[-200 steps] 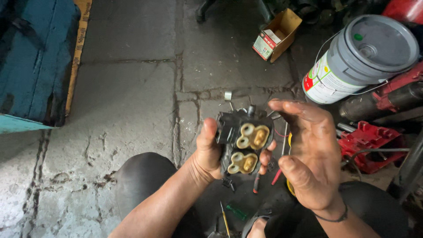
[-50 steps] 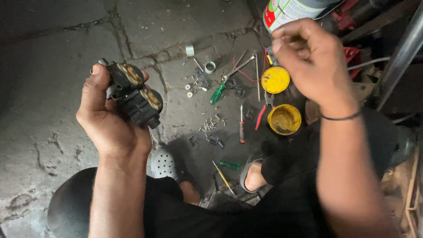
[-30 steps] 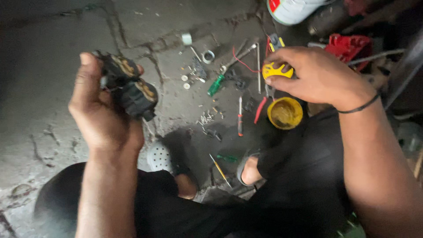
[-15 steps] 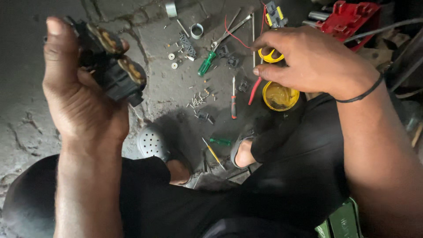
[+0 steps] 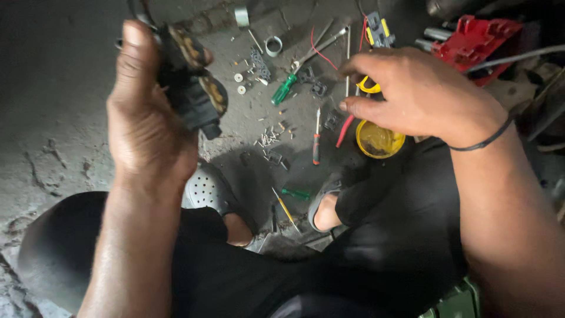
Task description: The person disassembles and handles various internal components of a carburetor by hand, including a spring, a gasket, and small screws.
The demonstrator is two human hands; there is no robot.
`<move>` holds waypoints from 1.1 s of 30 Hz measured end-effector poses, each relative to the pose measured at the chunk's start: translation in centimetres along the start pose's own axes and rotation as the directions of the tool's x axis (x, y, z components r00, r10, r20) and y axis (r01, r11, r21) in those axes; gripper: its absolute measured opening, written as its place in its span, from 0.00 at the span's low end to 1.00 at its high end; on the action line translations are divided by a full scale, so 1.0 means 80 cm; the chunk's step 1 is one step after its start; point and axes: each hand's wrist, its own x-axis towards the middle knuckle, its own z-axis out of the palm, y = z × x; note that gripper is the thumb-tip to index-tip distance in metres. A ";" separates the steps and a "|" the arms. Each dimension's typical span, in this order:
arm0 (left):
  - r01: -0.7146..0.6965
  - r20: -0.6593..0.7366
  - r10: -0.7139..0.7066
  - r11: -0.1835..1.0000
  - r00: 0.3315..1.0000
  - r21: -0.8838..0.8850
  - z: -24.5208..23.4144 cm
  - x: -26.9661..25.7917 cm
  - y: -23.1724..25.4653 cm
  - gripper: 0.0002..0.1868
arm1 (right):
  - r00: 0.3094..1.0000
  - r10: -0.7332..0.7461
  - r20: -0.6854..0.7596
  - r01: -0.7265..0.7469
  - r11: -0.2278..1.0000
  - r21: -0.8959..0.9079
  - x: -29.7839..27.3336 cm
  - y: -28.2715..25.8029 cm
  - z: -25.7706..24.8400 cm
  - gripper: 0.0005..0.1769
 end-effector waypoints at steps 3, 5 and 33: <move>0.048 0.012 -0.047 0.996 0.999 -0.082 0.009 0.002 -0.005 0.32 | 0.999 -0.014 -0.031 0.014 1.000 0.014 -0.002 0.002 0.000 0.26; 0.095 0.004 -0.095 0.989 0.995 -0.110 0.012 0.004 -0.011 0.30 | 0.999 0.038 -0.015 -0.038 0.999 0.033 -0.003 0.001 0.000 0.26; 0.407 -0.055 -0.422 0.897 0.905 -0.174 0.042 -0.005 -0.040 0.34 | 0.827 -0.131 -0.547 0.342 0.889 0.304 0.005 -0.072 0.002 0.32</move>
